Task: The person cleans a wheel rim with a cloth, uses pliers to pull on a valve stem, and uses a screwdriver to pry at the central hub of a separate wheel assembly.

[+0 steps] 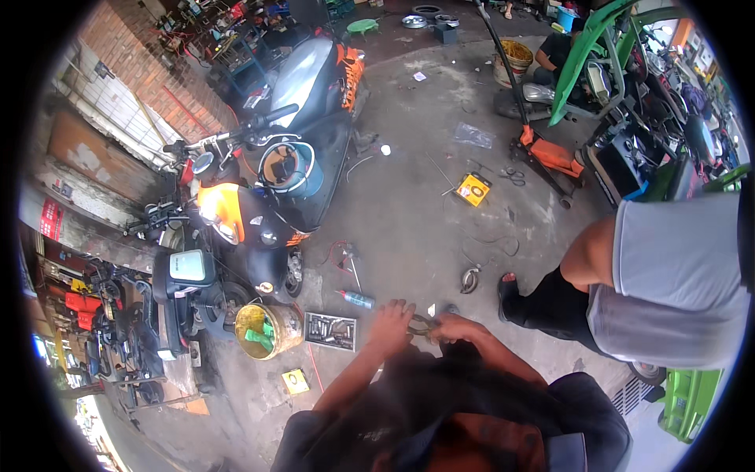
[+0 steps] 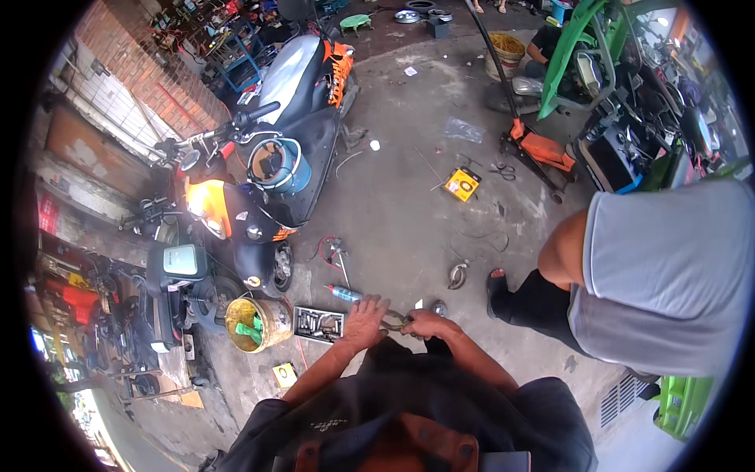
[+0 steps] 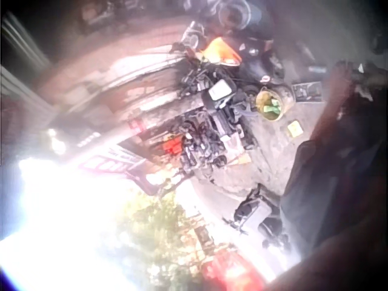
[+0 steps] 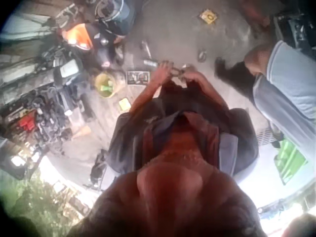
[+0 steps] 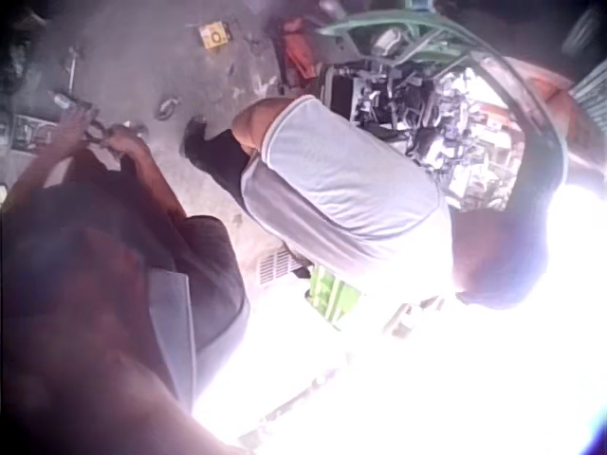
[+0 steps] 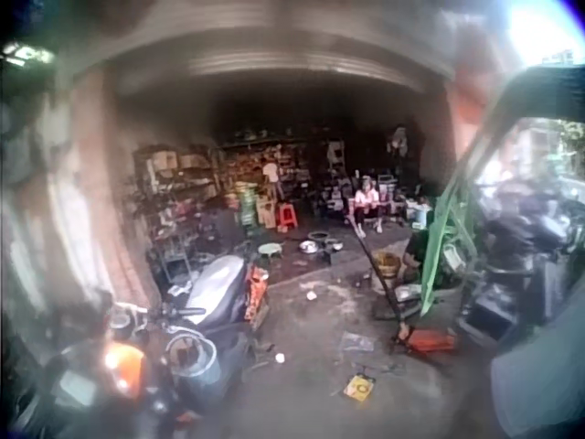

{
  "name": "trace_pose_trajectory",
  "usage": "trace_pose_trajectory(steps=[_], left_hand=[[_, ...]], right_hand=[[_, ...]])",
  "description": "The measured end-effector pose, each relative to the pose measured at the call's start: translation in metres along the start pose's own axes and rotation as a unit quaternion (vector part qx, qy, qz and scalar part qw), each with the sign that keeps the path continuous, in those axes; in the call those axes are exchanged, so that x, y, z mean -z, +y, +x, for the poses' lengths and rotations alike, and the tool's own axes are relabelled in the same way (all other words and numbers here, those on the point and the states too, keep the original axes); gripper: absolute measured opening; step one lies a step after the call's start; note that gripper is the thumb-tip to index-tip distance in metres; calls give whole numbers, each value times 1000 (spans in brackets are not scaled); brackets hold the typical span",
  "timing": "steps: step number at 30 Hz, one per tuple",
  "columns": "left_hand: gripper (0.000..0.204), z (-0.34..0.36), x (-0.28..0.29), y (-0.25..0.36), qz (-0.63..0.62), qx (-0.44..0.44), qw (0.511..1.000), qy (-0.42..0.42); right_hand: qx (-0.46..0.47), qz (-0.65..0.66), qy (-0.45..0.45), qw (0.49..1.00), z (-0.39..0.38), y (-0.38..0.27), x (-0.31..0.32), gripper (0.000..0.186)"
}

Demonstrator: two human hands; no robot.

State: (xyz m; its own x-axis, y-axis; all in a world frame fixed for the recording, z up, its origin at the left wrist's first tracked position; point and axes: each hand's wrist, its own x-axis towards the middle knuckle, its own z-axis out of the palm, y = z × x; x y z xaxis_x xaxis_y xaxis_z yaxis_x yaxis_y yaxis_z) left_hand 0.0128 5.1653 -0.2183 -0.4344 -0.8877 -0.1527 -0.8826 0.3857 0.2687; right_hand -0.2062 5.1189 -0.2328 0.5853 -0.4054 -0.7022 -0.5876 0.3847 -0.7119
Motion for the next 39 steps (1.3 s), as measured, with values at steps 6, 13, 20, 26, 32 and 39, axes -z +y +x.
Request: trace_pose_trajectory(steps=[6, 13, 20, 26, 32, 39], left_hand=[[78, 77, 31, -32, -52, 65, 996, 36], [58, 186, 53, -99, -226, 182, 951, 109], [34, 377, 131, -178, -355, 310, 878, 87], [27, 507, 221, -246, -770, 262, 582, -19], [35, 647, 247, -282, -661, 213, 719, 20], [39, 854, 257, -348, -524, 251, 814, 19]], right_hand=[[62, -152, -68, 984, 26, -106, 112, 36], [74, 246, 127, 958, 68, -156, 232, 40], [-29, 375, 540, 753, 145, 13, 374, 28], [-222, 473, 485, 701, 164, 242, 320, 28], [-198, -126, 308, 922, 203, 153, 380, 29], [-170, -110, 319, 926, 322, 23, 701, 27]])
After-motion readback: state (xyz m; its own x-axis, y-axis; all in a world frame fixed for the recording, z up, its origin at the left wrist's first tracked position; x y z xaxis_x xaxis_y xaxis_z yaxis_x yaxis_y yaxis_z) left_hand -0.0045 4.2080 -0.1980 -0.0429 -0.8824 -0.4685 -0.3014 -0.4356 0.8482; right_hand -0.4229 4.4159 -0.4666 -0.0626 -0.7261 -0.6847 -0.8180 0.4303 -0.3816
